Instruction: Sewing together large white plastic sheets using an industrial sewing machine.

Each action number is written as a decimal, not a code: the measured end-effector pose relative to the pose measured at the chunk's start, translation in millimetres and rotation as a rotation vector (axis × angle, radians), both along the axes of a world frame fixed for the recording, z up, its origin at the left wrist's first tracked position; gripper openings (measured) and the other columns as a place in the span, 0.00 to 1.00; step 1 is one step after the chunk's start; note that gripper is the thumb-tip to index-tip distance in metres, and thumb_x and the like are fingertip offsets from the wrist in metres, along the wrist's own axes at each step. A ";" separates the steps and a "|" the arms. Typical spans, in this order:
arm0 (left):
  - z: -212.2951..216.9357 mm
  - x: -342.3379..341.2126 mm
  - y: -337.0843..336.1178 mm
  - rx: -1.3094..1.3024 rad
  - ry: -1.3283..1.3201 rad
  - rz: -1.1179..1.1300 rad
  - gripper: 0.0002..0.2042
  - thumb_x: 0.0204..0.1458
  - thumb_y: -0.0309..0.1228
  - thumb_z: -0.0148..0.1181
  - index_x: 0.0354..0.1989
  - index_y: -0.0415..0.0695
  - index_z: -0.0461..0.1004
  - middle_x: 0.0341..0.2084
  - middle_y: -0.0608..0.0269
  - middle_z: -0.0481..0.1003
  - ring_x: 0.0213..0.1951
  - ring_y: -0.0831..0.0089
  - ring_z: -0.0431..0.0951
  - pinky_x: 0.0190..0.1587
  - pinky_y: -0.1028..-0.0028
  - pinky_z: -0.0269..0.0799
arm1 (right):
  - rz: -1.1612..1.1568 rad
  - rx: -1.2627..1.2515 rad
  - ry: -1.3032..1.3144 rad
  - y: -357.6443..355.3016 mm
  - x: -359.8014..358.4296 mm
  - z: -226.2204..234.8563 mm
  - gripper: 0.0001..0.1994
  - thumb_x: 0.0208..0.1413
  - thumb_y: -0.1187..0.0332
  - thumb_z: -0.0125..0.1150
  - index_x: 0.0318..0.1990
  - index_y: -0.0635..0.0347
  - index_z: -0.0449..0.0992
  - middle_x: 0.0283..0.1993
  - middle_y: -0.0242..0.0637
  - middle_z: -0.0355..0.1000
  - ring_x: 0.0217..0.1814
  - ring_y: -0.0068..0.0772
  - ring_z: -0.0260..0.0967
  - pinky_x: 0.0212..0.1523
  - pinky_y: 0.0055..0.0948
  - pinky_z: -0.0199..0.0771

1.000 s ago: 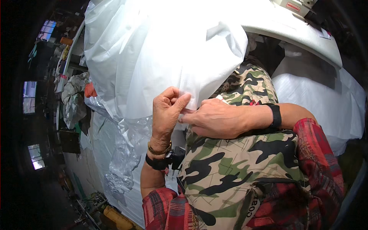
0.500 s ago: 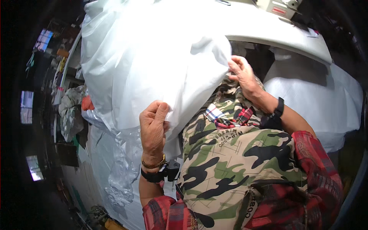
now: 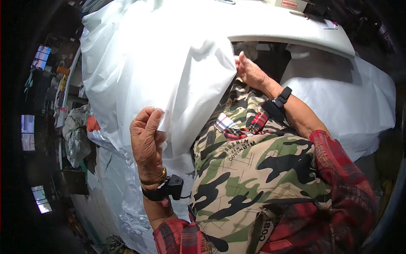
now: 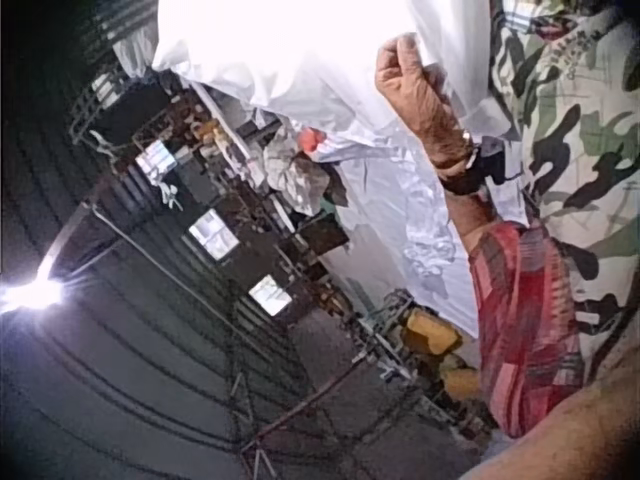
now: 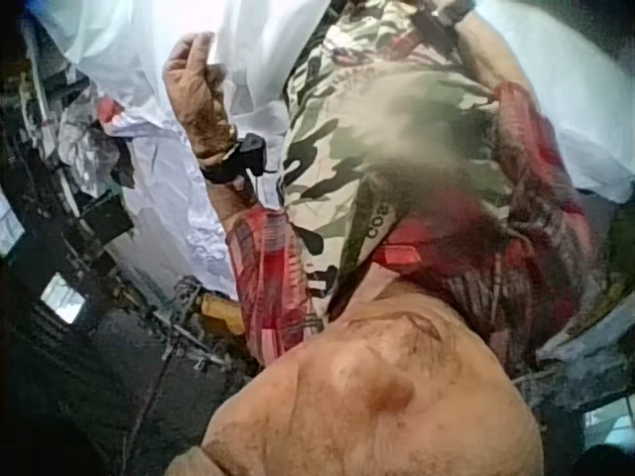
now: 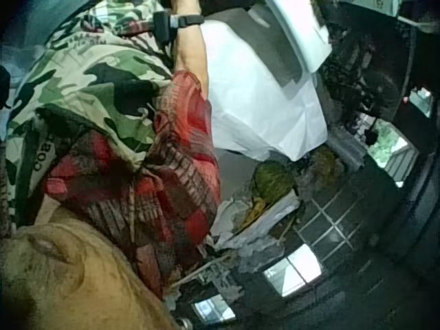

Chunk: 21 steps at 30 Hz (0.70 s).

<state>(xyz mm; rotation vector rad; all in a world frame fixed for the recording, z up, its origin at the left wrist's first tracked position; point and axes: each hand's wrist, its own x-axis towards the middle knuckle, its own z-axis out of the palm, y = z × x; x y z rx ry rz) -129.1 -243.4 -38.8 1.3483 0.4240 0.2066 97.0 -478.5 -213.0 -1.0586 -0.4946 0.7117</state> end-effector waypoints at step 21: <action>9.4 11.8 -46.3 0.482 0.026 -0.276 0.04 0.57 0.23 0.57 0.31 0.36 0.75 0.22 0.74 0.71 0.26 0.89 0.66 0.27 0.84 0.62 | 0.366 -0.058 -0.702 11.7 -106.5 148.7 0.12 0.63 0.63 0.56 0.32 0.63 0.72 0.26 0.34 0.70 0.31 0.23 0.70 0.35 0.28 0.74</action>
